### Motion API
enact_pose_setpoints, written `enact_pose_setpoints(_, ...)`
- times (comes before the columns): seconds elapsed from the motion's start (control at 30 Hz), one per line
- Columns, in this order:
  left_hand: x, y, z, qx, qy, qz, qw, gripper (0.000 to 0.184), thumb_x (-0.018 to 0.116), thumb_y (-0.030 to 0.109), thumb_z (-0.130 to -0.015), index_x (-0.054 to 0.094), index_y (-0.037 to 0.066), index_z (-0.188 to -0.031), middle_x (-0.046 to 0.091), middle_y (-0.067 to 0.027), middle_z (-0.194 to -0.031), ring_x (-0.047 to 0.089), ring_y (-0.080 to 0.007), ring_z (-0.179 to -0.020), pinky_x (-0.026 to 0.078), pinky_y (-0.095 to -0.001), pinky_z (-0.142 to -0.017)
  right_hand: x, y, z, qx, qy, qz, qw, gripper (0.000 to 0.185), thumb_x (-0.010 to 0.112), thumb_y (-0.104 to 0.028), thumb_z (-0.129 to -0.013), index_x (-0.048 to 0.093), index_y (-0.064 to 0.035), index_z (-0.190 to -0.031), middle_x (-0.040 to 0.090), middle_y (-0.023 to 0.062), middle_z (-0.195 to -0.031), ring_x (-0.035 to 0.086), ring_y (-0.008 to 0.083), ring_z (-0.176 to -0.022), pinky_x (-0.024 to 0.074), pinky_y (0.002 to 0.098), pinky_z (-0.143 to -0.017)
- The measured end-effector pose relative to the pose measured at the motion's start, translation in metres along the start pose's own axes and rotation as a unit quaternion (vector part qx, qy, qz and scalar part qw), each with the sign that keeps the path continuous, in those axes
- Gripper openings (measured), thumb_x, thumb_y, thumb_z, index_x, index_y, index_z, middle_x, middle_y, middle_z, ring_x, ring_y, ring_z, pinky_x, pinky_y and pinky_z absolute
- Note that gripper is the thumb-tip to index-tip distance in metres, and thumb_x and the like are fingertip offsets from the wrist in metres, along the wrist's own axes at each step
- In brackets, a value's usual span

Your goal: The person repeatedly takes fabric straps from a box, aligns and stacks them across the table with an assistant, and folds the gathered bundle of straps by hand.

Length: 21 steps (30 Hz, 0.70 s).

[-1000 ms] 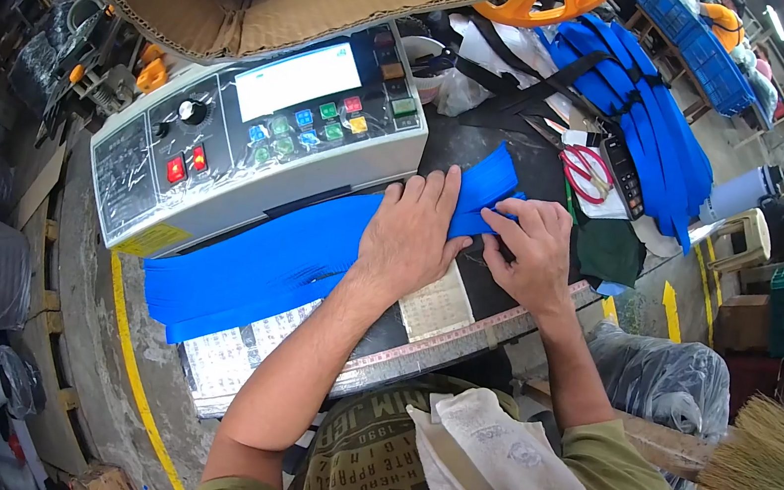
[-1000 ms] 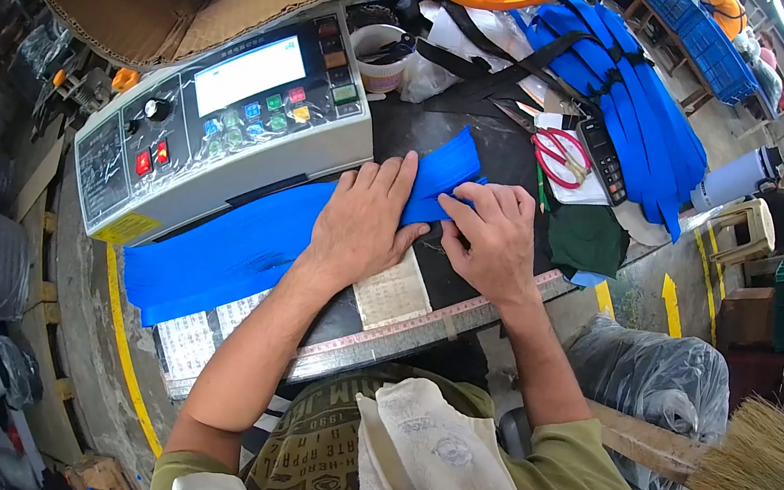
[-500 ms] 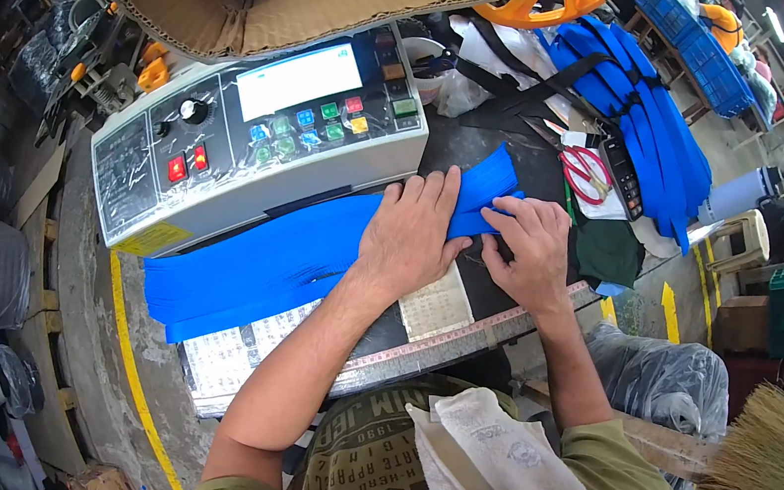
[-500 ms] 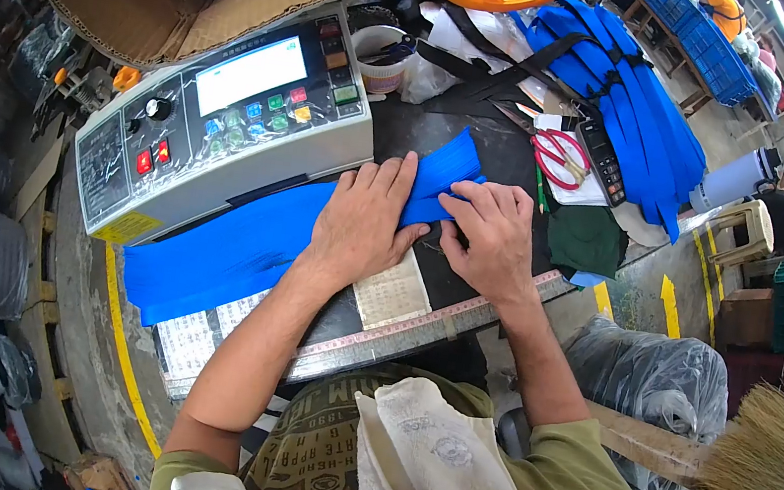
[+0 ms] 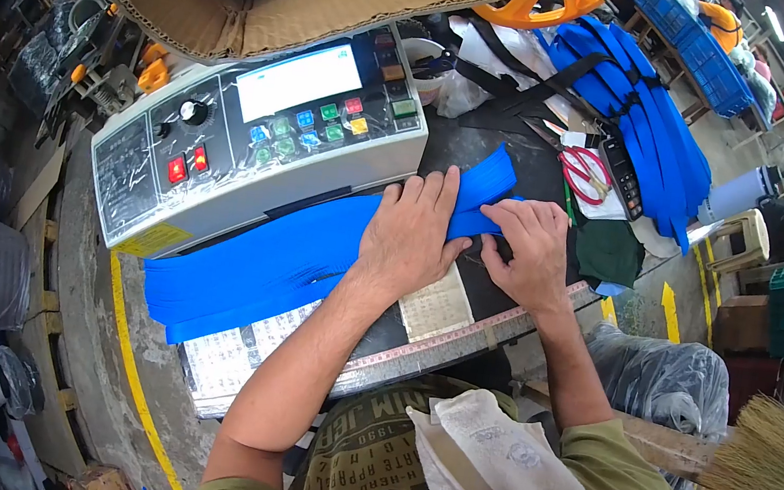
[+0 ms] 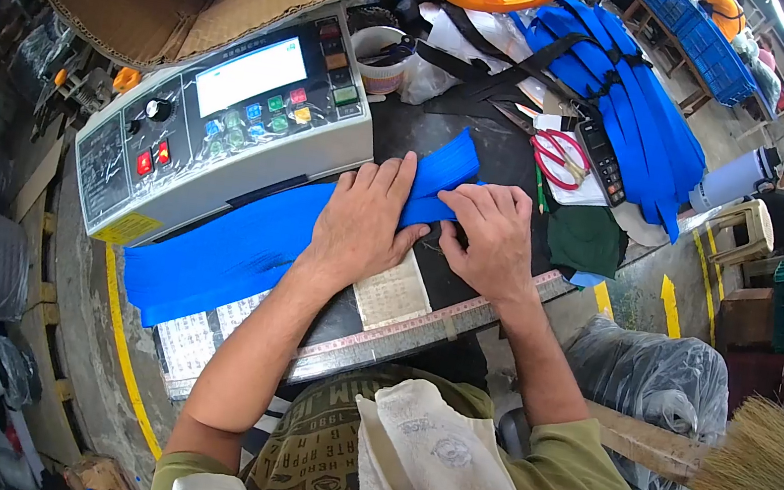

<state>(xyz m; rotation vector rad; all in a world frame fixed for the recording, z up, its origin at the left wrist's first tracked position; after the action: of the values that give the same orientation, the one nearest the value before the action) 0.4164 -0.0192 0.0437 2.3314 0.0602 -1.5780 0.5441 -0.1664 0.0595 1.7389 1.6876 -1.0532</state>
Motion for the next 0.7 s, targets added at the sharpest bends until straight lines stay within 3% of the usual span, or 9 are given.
enact_pose_setpoints(0.7, -0.0005, -0.0003, 0.0005, 0.002, 0.006, 0.007, 1.000, 0.096, 0.087, 0.045, -0.095, 0.048, -0.009, -0.164, 0.064, -0.0172, -0.136, 0.061, -0.0316, -0.120, 0.050, -0.0458, -0.103, 0.0039, 0.0032, 0.0020, 0.000, -0.020, -0.002, 1.000, 0.046, 0.085, -0.010, -0.085, 0.080, -0.0110, -0.131, 0.074, 0.0051, -0.124, 0.067, 0.0297, -0.116, 0.0471, 0.0494, -0.105)
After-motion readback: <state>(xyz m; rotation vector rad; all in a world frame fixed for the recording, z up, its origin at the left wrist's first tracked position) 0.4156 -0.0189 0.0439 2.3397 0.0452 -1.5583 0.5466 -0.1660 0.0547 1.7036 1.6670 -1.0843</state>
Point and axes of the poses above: each hand's wrist, its own z-axis away from the middle knuckle, its own x-axis out of the palm, y = z × x, the point moved 4 cm from there along -z, towards the middle knuckle
